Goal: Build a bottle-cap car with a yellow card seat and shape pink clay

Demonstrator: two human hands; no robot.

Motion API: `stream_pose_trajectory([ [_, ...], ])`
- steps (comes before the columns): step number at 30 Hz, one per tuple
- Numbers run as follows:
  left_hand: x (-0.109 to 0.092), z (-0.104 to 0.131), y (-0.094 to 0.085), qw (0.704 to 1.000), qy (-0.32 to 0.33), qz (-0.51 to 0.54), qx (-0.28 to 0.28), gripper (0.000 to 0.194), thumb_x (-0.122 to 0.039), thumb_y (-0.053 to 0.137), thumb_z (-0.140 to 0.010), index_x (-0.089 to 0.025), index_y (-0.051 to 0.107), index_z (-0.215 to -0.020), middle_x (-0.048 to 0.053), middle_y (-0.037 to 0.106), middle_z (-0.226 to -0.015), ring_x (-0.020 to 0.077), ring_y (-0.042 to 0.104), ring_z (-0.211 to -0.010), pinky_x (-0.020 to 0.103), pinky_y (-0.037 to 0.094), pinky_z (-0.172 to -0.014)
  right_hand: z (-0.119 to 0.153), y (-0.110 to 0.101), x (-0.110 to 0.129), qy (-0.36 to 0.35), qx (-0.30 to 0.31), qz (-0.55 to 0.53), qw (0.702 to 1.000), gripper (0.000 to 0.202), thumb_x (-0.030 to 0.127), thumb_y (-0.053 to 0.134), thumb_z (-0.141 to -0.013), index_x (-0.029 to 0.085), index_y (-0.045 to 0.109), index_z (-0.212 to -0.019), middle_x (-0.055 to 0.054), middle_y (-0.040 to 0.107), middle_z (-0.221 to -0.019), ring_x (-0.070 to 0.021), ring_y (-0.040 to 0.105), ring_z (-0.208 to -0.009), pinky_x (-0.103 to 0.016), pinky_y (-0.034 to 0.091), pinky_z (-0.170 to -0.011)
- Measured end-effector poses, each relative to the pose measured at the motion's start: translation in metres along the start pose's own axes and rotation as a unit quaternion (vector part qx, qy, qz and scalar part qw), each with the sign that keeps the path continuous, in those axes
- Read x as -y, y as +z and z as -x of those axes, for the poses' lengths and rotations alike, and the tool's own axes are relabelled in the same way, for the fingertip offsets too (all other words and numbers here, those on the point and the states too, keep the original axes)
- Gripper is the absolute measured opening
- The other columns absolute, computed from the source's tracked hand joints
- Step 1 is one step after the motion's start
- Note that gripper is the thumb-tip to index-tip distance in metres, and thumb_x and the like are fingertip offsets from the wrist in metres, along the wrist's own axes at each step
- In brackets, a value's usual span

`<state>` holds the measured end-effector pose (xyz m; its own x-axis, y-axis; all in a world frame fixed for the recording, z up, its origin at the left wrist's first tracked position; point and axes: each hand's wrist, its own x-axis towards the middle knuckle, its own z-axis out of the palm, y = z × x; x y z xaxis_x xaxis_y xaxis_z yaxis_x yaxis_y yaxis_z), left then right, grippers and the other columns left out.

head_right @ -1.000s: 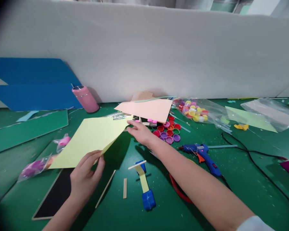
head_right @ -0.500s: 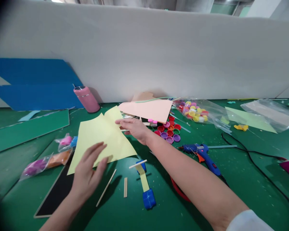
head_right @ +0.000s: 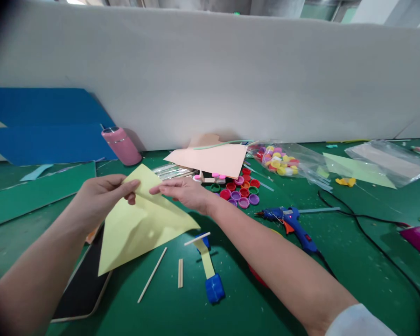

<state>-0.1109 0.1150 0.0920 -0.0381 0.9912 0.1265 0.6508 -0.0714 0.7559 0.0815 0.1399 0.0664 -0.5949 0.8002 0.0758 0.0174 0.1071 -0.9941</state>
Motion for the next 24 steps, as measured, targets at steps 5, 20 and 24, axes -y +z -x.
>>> stream_pose_trajectory([
  [5,0.003,-0.002,0.003,0.997,0.016,-0.067,-0.017,0.036,-0.043,0.051,-0.074,-0.018,0.052,-0.047,-0.005,0.038,-0.042,0.0082,0.029,-0.041,0.021,0.022,-0.040,0.047,-0.033,0.001,0.001,-0.120,0.101,0.988,0.021,0.020,0.048,-0.082,0.027,0.064,-0.094,0.000,0.062,-0.104,-0.0173,0.055,-0.099,-0.035,0.042,-0.086],
  [20,0.007,-0.015,0.012,0.996,0.015,-0.077,0.045,0.029,-0.038,0.049,-0.074,-0.019,0.048,-0.053,-0.006,0.040,-0.047,0.0087,0.032,-0.041,0.021,0.024,-0.041,0.232,-0.037,-0.067,0.224,-0.178,0.516,0.807,0.060,0.014,0.048,-0.065,0.010,0.039,-0.124,-0.017,0.046,-0.122,-0.0295,0.046,-0.110,-0.045,0.040,-0.091],
  [24,0.004,-0.015,0.010,0.994,0.022,-0.079,0.070,0.030,-0.040,0.048,-0.076,-0.019,0.046,-0.055,-0.006,0.042,-0.051,0.0087,0.034,-0.045,0.021,0.025,-0.043,0.222,-0.041,-0.065,0.261,-0.175,0.515,0.797,0.052,0.014,0.048,-0.062,0.007,0.047,-0.114,-0.016,0.055,-0.107,-0.0304,0.051,-0.100,-0.046,0.041,-0.087],
])
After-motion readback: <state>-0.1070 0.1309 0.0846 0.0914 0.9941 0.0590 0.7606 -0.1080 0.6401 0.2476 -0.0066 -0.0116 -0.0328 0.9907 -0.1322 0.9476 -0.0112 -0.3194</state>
